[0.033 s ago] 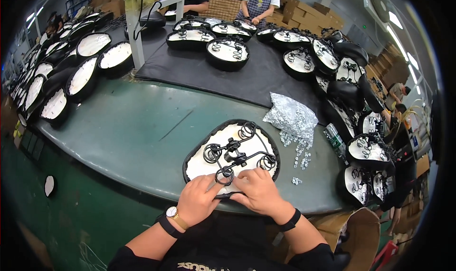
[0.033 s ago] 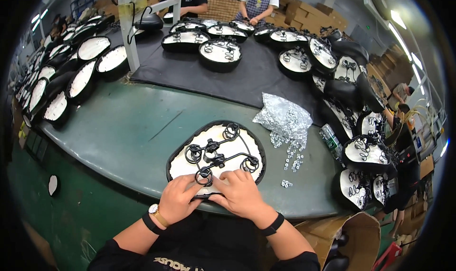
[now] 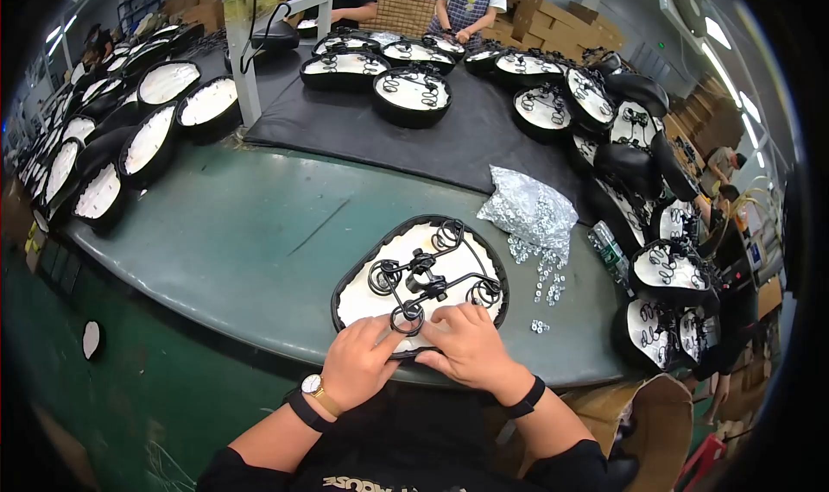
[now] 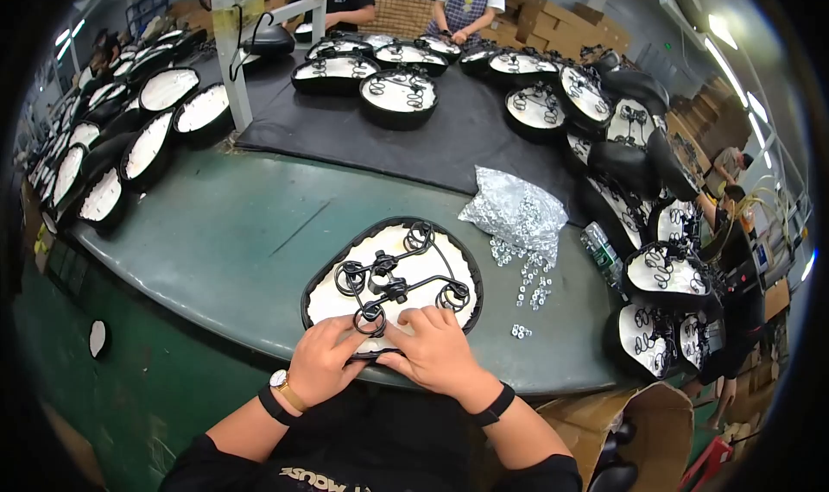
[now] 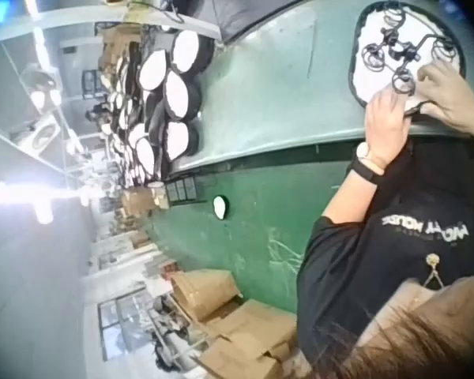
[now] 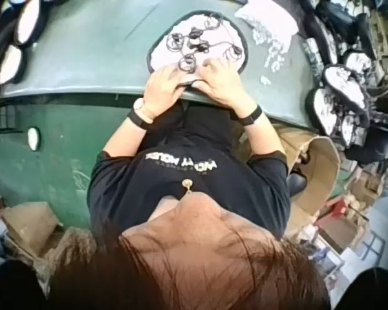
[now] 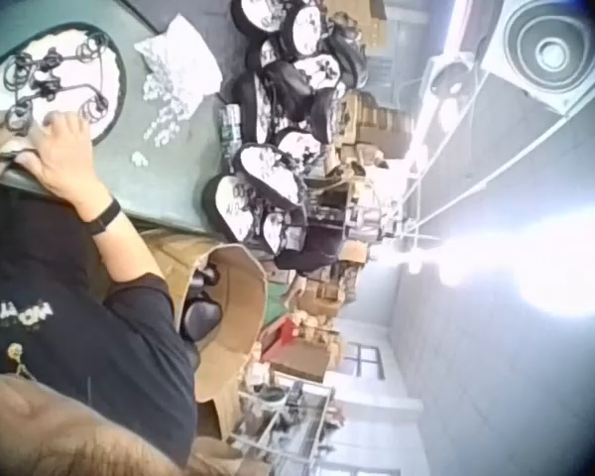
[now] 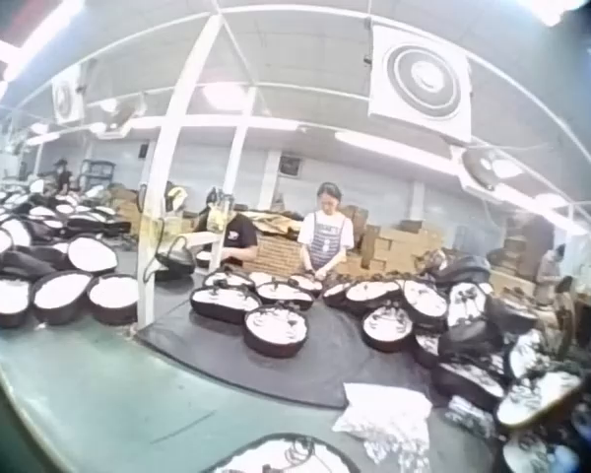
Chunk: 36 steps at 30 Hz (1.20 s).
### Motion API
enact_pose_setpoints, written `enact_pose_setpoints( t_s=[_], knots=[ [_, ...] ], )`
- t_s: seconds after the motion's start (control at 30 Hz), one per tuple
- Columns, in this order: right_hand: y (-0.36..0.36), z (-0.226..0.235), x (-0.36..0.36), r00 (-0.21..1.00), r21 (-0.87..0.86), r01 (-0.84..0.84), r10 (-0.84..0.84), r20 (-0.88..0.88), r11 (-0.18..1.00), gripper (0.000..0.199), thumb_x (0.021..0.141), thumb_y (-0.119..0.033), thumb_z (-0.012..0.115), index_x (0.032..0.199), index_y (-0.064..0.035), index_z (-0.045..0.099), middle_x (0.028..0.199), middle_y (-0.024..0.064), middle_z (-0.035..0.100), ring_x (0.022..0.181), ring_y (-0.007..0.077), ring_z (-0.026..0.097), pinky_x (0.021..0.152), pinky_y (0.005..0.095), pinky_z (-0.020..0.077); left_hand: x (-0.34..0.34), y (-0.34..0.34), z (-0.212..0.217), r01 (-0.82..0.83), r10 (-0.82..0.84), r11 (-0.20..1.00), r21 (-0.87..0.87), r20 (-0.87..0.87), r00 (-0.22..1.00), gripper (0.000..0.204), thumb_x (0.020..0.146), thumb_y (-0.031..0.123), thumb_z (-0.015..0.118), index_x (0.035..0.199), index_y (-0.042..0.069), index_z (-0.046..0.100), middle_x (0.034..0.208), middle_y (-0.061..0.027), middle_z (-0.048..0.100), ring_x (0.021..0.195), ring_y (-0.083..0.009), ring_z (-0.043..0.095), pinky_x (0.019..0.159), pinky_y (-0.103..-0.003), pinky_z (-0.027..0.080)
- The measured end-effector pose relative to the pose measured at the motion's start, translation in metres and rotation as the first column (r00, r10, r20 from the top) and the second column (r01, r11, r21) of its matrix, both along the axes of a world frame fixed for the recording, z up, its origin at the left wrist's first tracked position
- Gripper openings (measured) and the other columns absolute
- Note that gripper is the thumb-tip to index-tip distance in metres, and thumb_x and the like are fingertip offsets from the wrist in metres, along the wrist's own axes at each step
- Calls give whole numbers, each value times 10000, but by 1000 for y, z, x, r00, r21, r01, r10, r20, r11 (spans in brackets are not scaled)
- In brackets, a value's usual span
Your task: The person picks up a bicycle seat, places it on the table, and manually fits small metal washers onto the metal frame. After repeating this process with a second seat, they place the finished seats into a large cardboard box.
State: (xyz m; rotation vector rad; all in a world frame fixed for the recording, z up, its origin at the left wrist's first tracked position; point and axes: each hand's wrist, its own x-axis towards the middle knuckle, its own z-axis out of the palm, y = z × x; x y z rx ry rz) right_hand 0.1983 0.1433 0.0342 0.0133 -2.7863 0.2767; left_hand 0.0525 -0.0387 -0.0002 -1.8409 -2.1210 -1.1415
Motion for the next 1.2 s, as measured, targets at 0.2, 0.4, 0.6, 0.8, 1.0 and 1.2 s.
enact_pose_setpoints(
  t_s=[0.2,0.4,0.6,0.8,1.0,1.2],
  knots=[
    [0,-5,2,1000,44,1,-1,2,999,447,914,-543,656,1100,-146,741,1120,60,611,990,265,547,870,408,411,8,1,1,-23,23,1000,0,32,999,656,674,52,823,1305,87,647,1176,-112,599,1031,-329,615,885,-430,515],
    [-6,-7,2,1000,49,8,-6,-29,999,540,890,-596,654,1106,-109,739,1101,76,608,991,264,548,875,417,408,10,3,7,-58,59,998,-17,95,994,638,663,87,858,1268,61,656,1157,-126,605,1046,-343,613,912,-453,503],
    [-6,-10,-3,999,56,24,-21,-47,998,606,871,-641,641,1104,-90,736,1059,71,608,971,260,547,865,415,408,9,4,3,-45,46,999,-20,100,994,587,679,115,864,1225,45,659,1145,-133,608,1056,-343,608,926,-451,497],
    [4,-22,8,971,-102,-127,103,-214,987,546,829,-576,732,1108,-106,738,971,34,618,900,246,564,853,413,419,9,2,3,-81,84,996,-48,59,995,619,678,139,887,1228,1,641,1182,-149,610,1092,-374,604,982,-467,491],
    [-4,-10,4,980,-121,-56,31,-199,991,405,798,-491,800,995,-138,791,941,-9,621,888,223,559,850,388,412,8,-1,0,-75,77,996,-54,40,996,673,667,154,903,1258,-9,627,1208,-157,604,1125,-382,593,1001,-461,485],
    [1,-16,17,831,-438,-9,-237,-504,899,58,797,-68,804,778,-72,749,740,25,619,698,204,576,630,321,454,7,-1,-1,-69,71,996,-49,43,997,679,678,162,904,1269,-8,616,1228,-162,603,1131,-376,591,1003,-449,483]
  ],
)
